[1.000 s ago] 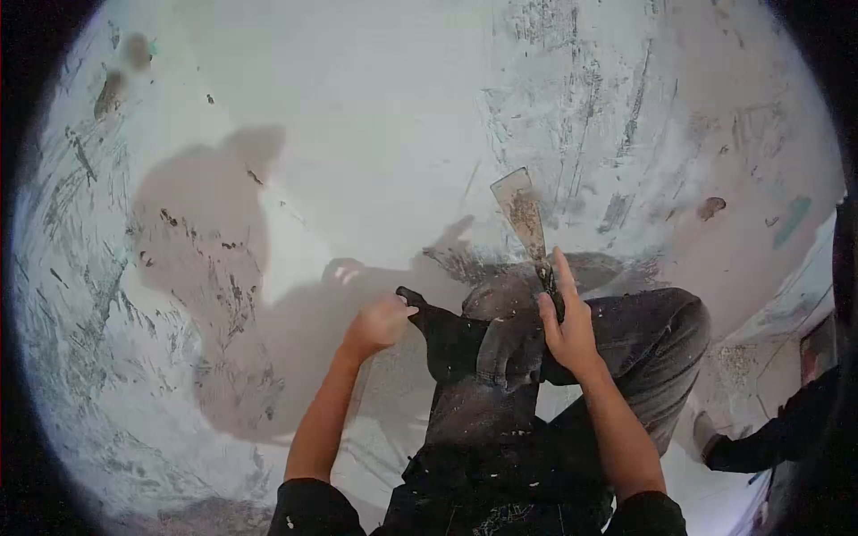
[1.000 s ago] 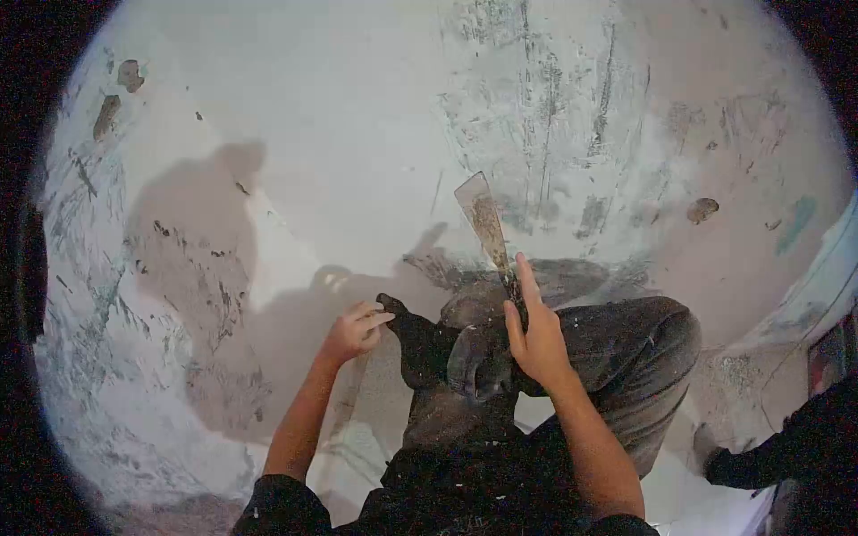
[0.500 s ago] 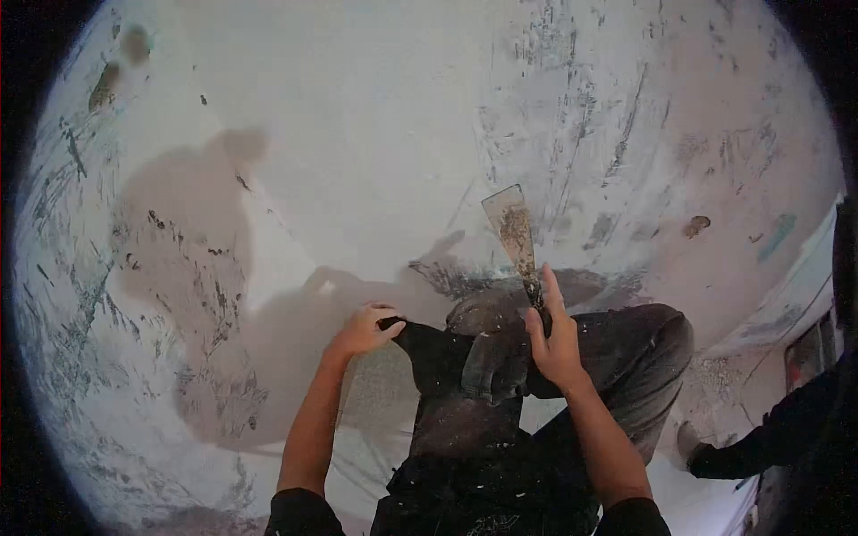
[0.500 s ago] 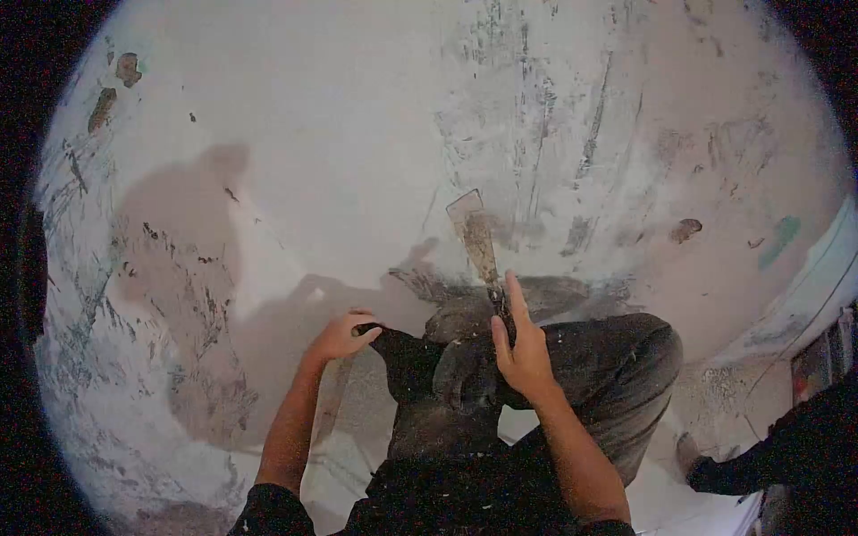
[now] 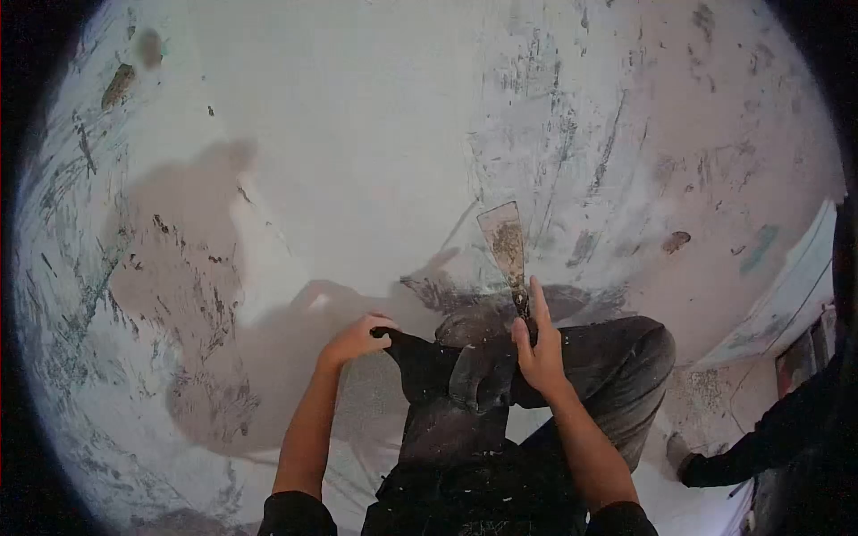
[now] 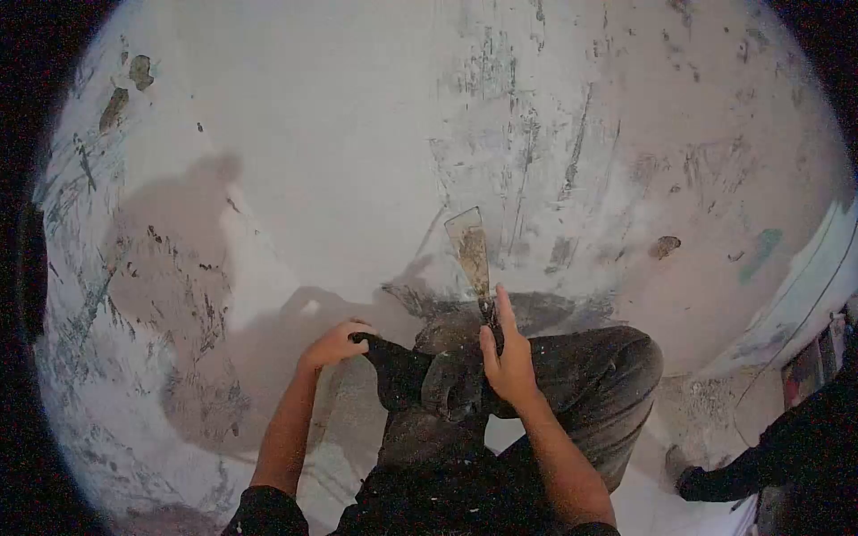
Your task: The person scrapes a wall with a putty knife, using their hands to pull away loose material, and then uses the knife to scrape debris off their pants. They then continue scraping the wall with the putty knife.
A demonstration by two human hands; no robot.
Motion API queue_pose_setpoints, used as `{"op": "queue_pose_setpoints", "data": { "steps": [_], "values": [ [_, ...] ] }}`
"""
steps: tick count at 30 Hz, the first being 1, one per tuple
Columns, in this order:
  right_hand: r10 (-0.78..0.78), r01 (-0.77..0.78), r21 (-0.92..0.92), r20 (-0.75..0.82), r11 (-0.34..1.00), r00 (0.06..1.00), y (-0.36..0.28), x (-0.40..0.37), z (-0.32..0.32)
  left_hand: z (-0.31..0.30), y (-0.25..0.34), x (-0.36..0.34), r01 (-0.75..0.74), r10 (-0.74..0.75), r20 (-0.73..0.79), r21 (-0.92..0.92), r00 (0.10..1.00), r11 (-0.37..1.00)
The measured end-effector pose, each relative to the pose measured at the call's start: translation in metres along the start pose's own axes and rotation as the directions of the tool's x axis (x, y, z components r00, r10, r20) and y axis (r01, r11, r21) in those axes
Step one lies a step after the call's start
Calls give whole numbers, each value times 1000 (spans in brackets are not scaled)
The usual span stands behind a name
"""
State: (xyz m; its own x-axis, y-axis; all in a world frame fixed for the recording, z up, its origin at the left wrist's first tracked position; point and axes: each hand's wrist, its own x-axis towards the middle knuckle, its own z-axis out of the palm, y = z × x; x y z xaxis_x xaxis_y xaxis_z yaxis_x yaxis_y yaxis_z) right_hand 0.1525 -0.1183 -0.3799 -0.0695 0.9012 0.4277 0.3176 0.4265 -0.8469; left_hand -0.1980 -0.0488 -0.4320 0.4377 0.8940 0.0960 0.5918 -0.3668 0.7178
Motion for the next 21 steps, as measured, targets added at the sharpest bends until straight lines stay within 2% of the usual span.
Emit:
{"op": "queue_pose_setpoints", "data": {
  "steps": [1,3,4,6,7,9,10,11,13,16,21],
  "values": [
    [1,-1,1,2,1000,1000,1,1,1,0,-1,2,3,-3,0,0,1000,1000],
    [-141,125,-168,-87,978,986,7,2,4,2,-5,3,10,-10,12,1,1000,1000],
    [-131,119,-157,-69,980,989,4,0,3,2,-1,3,33,-33,9,-4,999,999],
    [9,-10,-74,-24,997,1000,-5,0,0,-1,4,3,126,-126,15,14,992,992],
    [-116,106,-101,-97,989,989,3,3,6,0,-16,0,144,-144,9,13,989,989],
    [-148,140,-97,-80,985,986,2,2,4,-3,-48,2,-57,61,-59,66,996,996],
    [-142,135,-88,-82,987,986,2,3,4,-1,-51,-2,-82,96,-112,117,989,990],
    [-121,113,-91,-76,989,990,2,3,5,0,-55,-2,-76,89,-105,121,991,990],
    [-88,81,-88,-69,993,994,3,2,5,-6,-33,-1,31,-29,-49,57,998,998],
    [-77,70,-98,-67,993,995,1,1,3,-9,-13,2,120,-122,16,108,992,987],
    [-86,78,-83,-91,993,992,2,2,6,-12,-3,2,128,-136,75,100,988,987]
  ]
}}
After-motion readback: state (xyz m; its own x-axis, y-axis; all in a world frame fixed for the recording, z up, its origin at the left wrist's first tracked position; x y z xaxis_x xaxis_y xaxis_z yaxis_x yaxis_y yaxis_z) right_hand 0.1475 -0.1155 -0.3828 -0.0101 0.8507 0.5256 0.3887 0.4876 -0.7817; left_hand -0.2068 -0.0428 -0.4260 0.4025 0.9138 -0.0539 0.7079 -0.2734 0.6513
